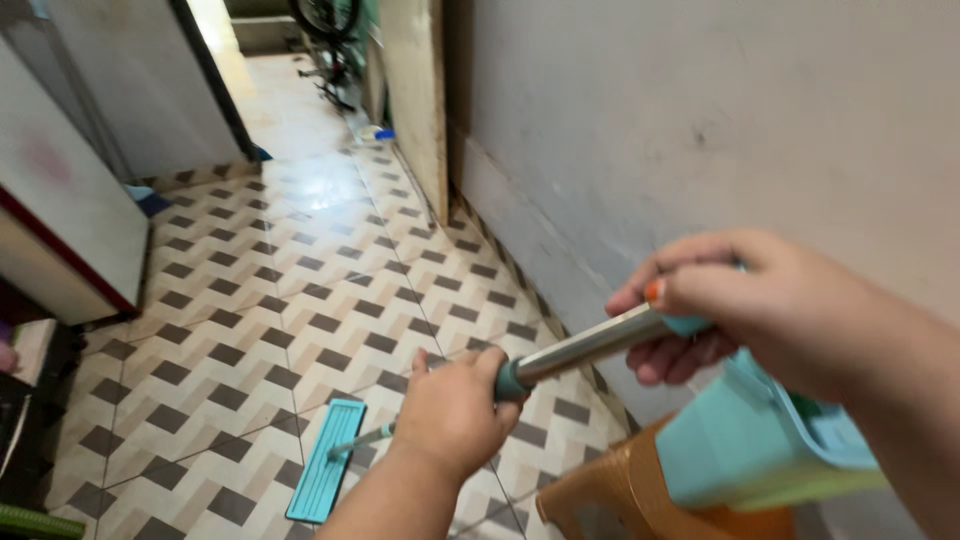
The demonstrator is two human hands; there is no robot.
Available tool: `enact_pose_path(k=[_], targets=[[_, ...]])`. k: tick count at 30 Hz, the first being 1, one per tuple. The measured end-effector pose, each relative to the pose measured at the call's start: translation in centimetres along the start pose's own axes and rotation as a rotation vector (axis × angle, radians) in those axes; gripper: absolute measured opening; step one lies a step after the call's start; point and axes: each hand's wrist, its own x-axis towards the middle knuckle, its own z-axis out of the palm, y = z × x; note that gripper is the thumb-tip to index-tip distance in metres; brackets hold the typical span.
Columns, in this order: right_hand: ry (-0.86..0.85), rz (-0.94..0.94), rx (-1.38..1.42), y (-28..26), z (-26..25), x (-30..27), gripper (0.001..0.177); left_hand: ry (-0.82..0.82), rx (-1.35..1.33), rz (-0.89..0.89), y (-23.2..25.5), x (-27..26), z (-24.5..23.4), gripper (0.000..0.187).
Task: The person attempts to assemble a mop by connecting two metal handle sections. They try to screw the pieces together and attach a blue mop head, then insert the mop into a matching blue bucket.
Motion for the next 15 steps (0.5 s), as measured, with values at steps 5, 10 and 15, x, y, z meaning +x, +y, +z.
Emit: enact_pose_path(k=[5, 10, 15], targets=[[-0.07, -0.019, -0.011, 1.6, 2.2, 0.5, 0.032, 0.046, -0.048, -0.029, -2.8, -0.6, 0.9, 0.032], [-0.299, -0.076, 0.224, 3.1, 9.5, 2.1, 0.028, -0.122, 0.062, -0.308, -7.6, -1.2, 0.8, 0.038], [-0.31, 0.062, 0.017, 3.8, 19.0, 1.0, 0.032, -0.334, 0.114, -0.662, -13.9, -2.7, 1.5, 0.034]])
